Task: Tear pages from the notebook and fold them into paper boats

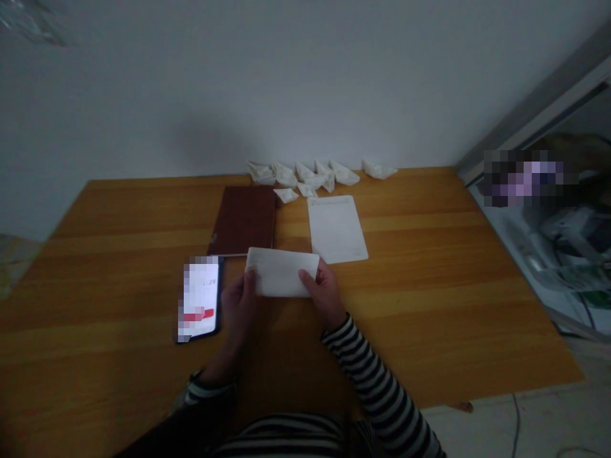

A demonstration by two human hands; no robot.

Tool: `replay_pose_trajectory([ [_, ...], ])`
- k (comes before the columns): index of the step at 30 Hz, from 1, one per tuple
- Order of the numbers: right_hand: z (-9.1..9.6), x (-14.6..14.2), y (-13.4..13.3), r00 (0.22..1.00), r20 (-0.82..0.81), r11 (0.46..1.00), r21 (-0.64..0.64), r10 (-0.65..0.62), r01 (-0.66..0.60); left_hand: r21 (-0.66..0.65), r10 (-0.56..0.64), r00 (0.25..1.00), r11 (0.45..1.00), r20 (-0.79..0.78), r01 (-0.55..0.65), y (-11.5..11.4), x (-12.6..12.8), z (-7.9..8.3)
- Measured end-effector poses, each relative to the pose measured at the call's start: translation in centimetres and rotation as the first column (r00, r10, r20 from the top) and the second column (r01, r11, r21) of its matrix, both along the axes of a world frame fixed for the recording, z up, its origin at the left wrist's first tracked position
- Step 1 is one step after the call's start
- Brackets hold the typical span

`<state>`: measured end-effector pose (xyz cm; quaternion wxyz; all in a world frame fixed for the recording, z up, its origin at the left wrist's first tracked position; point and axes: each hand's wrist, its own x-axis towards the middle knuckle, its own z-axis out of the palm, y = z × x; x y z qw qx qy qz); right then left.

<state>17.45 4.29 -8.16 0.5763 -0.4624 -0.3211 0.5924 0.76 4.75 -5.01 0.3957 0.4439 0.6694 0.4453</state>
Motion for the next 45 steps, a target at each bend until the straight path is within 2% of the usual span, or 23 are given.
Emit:
replay_pose_trajectory([
  [10,0.2,0.0,-0.1,0.995,0.084,0.999,0.024,-0.050,0.048,-0.014,-0.031,0.999,0.999,0.042,0.032,0.0,0.0,-0.3],
  [14,0.8,0.9,0.1,0.987,0.152,0.996,0.083,-0.050,0.038,-0.043,-0.182,0.967,0.980,0.181,0.193,0.8,-0.7,0.1],
  [16,1.1,1.6,0.2,0.976,0.215,0.995,0.095,0.019,-0.040,-0.070,-0.274,0.929,0.952,0.249,0.299,1.2,-1.3,0.2],
  [17,1.1,2.0,0.2,0.966,0.248,0.991,0.093,0.069,-0.095,-0.062,-0.316,0.919,0.939,0.235,0.339,1.4,-1.6,0.2],
  [20,1.1,2.5,0.2,0.911,0.351,0.959,0.097,0.216,-0.265,0.054,-0.457,0.889,0.888,0.012,0.456,1.6,-2.2,0.1],
  [22,1.0,2.3,0.0,0.857,0.427,0.923,0.114,0.288,-0.367,0.088,-0.554,0.812,0.813,-0.183,0.575,1.4,-2.3,0.0],
  [25,0.9,1.5,-0.3,0.788,0.518,0.883,0.121,0.333,-0.452,0.034,-0.624,0.672,0.722,-0.399,0.691,1.1,-2.1,-0.2],
  [28,0.7,0.8,-0.6,0.752,0.561,0.870,0.107,0.346,-0.481,0.001,-0.614,0.597,0.697,-0.517,0.717,0.8,-2.1,-0.1],
  [30,0.6,0.5,-0.7,0.749,0.568,0.870,0.111,0.341,-0.481,-0.004,-0.617,0.588,0.691,-0.523,0.723,0.8,-2.1,0.0],
  [32,0.6,0.4,-0.8,0.766,0.562,0.882,0.129,0.312,-0.454,-0.006,-0.631,0.612,0.698,-0.476,0.716,0.7,-2.0,0.1],
  [34,0.7,0.2,-0.9,0.787,0.547,0.898,0.132,0.287,-0.419,-0.002,-0.621,0.673,0.735,-0.401,0.678,0.7,-1.8,0.1],
  [38,0.9,0.0,-0.9,0.827,0.448,0.922,0.012,0.341,-0.387,0.018,-0.427,0.861,0.894,-0.277,0.449,0.8,-1.7,-0.1],
  [40,0.8,0.0,-0.8,0.867,0.376,0.939,-0.028,0.327,-0.342,0.026,-0.315,0.913,0.943,-0.260,0.332,1.0,-1.9,-0.1],
  [43,0.6,0.1,-0.5,0.938,0.298,0.983,-0.032,0.180,-0.178,0.021,-0.212,0.954,0.975,-0.213,0.221,1.1,-2.1,-0.1],
  [45,0.5,0.1,-0.2,0.966,0.257,0.999,-0.027,0.039,-0.033,0.004,-0.193,0.968,0.980,-0.157,0.197,1.0,-1.9,-0.1],
])
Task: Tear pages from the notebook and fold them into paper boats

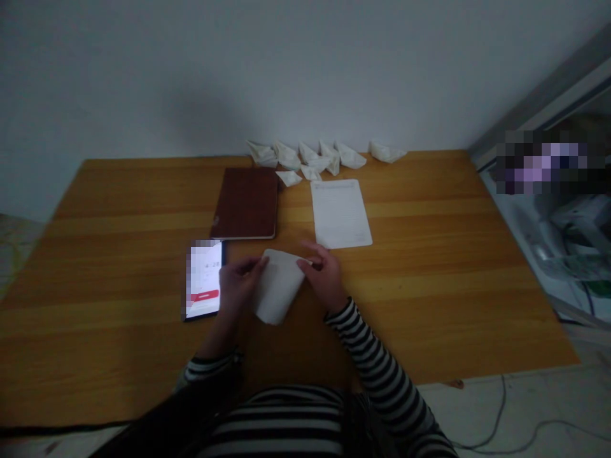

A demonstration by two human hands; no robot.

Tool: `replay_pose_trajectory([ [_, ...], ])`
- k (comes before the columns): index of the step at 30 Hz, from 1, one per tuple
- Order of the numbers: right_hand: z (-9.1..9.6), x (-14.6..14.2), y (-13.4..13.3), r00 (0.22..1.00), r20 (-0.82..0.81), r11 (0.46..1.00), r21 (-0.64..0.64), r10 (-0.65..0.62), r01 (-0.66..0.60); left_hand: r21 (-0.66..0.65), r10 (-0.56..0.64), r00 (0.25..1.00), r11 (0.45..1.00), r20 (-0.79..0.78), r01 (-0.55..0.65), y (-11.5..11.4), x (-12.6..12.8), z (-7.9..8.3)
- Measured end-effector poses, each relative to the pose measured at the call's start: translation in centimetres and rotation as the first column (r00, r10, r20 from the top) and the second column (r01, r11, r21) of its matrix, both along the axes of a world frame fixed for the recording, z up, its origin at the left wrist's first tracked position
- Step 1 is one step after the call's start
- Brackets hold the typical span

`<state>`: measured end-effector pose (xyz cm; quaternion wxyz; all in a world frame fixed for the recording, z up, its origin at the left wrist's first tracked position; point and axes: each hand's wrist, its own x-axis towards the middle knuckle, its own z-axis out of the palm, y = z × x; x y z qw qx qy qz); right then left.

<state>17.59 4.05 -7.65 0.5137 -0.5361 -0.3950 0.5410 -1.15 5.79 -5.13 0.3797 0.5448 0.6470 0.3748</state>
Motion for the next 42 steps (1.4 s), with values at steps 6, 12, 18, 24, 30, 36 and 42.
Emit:
replay_pose_trajectory([
  [6,0.2,-0.1,-0.1,0.983,-0.152,0.993,-0.070,-0.106,0.096,-0.022,0.039,0.991,0.999,0.130,-0.036,-0.7,1.1,-0.1],
  [12,0.1,-0.3,-0.7,0.982,-0.124,0.984,-0.094,0.142,-0.154,-0.033,0.114,0.974,0.993,0.197,-0.109,-0.3,0.4,-0.4],
  [18,0.5,0.8,0.2,0.985,-0.027,0.985,-0.032,-0.171,0.171,-0.083,0.106,0.966,0.993,0.238,-0.088,0.2,-0.6,0.0],
  [24,0.5,0.8,-0.1,1.000,0.018,0.998,-0.051,0.022,-0.021,-0.109,0.024,0.958,0.994,0.285,0.008,-0.3,0.6,0.5],
  [30,0.6,0.4,-0.3,0.997,0.060,0.998,-0.034,-0.055,0.057,-0.112,-0.002,0.935,0.993,0.354,0.045,-0.9,1.6,0.1],
  [36,0.7,1.1,0.2,0.985,0.164,0.997,0.029,0.060,-0.065,-0.086,0.074,0.926,0.995,0.369,-0.045,-0.7,1.2,-0.8],
  [42,0.3,3.1,0.8,0.948,0.308,0.992,0.067,0.077,-0.102,-0.180,-0.129,0.888,0.957,0.441,0.228,0.0,0.7,-0.4],
])
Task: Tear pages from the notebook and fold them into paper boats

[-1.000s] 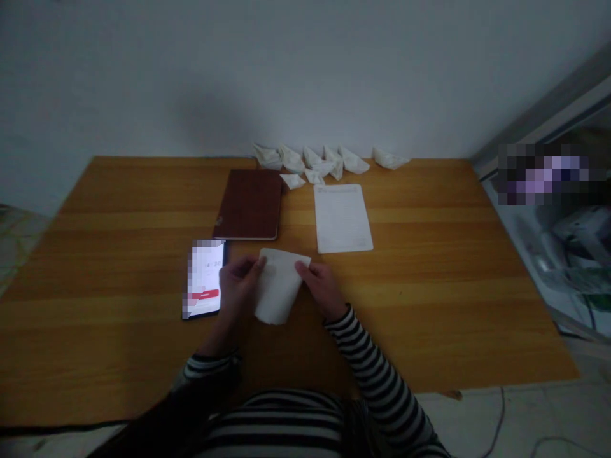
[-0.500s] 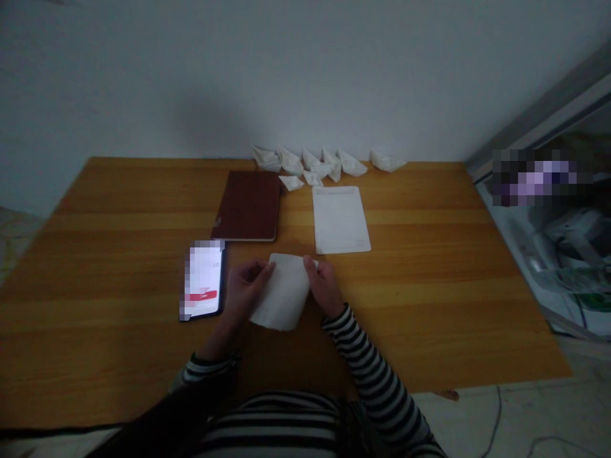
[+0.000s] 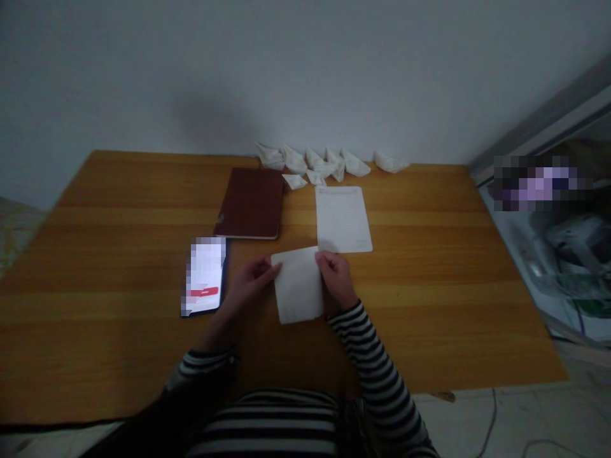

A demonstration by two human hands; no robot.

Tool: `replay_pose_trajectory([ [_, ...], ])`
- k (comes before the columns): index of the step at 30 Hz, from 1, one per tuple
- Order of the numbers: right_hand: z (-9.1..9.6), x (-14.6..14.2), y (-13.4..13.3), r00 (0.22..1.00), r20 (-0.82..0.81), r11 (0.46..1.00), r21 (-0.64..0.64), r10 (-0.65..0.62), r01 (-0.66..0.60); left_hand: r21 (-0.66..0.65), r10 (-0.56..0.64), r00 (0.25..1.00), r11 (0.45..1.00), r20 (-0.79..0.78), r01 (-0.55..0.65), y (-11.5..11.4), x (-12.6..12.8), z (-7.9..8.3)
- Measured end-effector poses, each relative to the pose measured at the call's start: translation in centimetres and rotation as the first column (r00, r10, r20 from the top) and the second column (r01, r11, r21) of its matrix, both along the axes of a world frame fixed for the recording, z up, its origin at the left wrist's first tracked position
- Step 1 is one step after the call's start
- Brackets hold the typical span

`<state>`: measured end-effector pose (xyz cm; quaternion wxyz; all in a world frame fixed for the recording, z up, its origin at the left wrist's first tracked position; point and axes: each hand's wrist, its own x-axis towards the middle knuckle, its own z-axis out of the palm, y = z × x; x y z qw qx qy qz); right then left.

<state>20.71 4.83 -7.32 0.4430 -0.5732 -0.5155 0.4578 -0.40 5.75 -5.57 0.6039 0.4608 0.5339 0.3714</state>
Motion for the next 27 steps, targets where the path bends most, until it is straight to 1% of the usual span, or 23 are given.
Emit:
replay_pose_trajectory([
  [1,0.0,0.3,0.0,0.995,0.031,0.996,-0.019,0.090,-0.090,-0.023,-0.071,0.997,0.997,0.012,0.071,0.1,-0.2,0.1],
  [2,0.1,0.5,0.0,0.977,0.070,0.979,-0.042,0.200,-0.198,-0.045,-0.150,0.988,0.987,0.025,0.151,0.2,-0.5,0.2],
  [4,0.4,0.3,-0.2,0.894,0.157,0.908,-0.089,0.419,-0.410,-0.065,-0.315,0.948,0.946,0.044,0.317,0.2,-1.0,0.3],
  [6,0.8,-0.3,-0.6,0.795,0.225,0.826,-0.122,0.563,-0.551,-0.045,-0.439,0.898,0.897,0.006,0.439,0.2,-1.3,0.3],
  [7,1.0,-0.8,-0.8,0.764,0.240,0.799,-0.125,0.599,-0.588,-0.022,-0.476,0.878,0.879,-0.045,0.476,0.2,-1.3,0.3],
  [9,1.2,-1.7,-1.0,0.745,0.243,0.781,-0.118,0.621,-0.613,0.034,-0.500,0.842,0.856,-0.200,0.516,0.2,-1.2,0.3],
  [11,1.3,-2.4,-1.2,0.749,0.248,0.787,-0.120,0.614,-0.605,0.088,-0.464,0.810,0.847,-0.360,0.524,0.1,-0.8,0.4],
  [13,1.1,-2.6,-1.1,0.763,0.261,0.805,-0.136,0.592,-0.578,0.126,-0.402,0.792,0.853,-0.459,0.506,0.0,-0.5,0.6],
  [15,0.9,-2.5,-1.0,0.777,0.254,0.817,-0.143,0.576,-0.559,0.148,-0.323,0.797,0.880,-0.511,0.451,0.1,-0.7,0.7],
  [17,0.9,-1.9,-0.8,0.780,0.223,0.811,-0.141,0.584,-0.567,0.175,-0.205,0.808,0.919,-0.552,0.353,0.5,-1.6,0.7],
  [19,0.9,-1.0,-0.7,0.785,0.136,0.795,-0.168,0.604,-0.583,0.224,-0.033,0.804,0.953,-0.594,0.204,1.3,-3.4,0.6],
  [20,0.9,-0.4,-0.7,0.791,0.069,0.786,-0.196,0.608,-0.587,0.250,0.050,0.795,0.960,-0.605,0.130,1.7,-4.5,0.5],
  [21,0.9,0.2,-0.7,0.801,-0.001,0.780,-0.227,0.598,-0.583,0.291,0.170,0.779,0.957,-0.604,0.016,2.1,-5.6,0.4],
  [22,0.9,0.8,-0.7,0.819,-0.064,0.784,-0.257,0.570,-0.565,0.363,0.403,0.746,0.903,-0.531,-0.229,2.5,-6.6,0.3],
  [23,0.9,1.3,-0.7,0.845,-0.112,0.799,-0.281,0.523,-0.532,0.389,0.493,0.712,0.862,-0.499,-0.325,2.7,-7.4,0.2],
  [25,0.8,1.7,-0.7,0.910,-0.164,0.863,-0.290,0.380,-0.413,0.410,0.612,0.667,0.787,-0.425,-0.461,3.0,-8.1,-0.1],
  [26,0.7,1.6,-0.7,0.932,-0.200,0.895,-0.275,0.303,-0.350,0.407,0.635,0.666,0.769,-0.392,-0.493,2.9,-7.9,-0.3],
  [27,0.7,1.1,-0.7,0.934,-0.259,0.915,-0.255,0.246,-0.311,0.399,0.644,0.674,0.760,-0.362,-0.513,2.7,-7.3,-0.5],
])
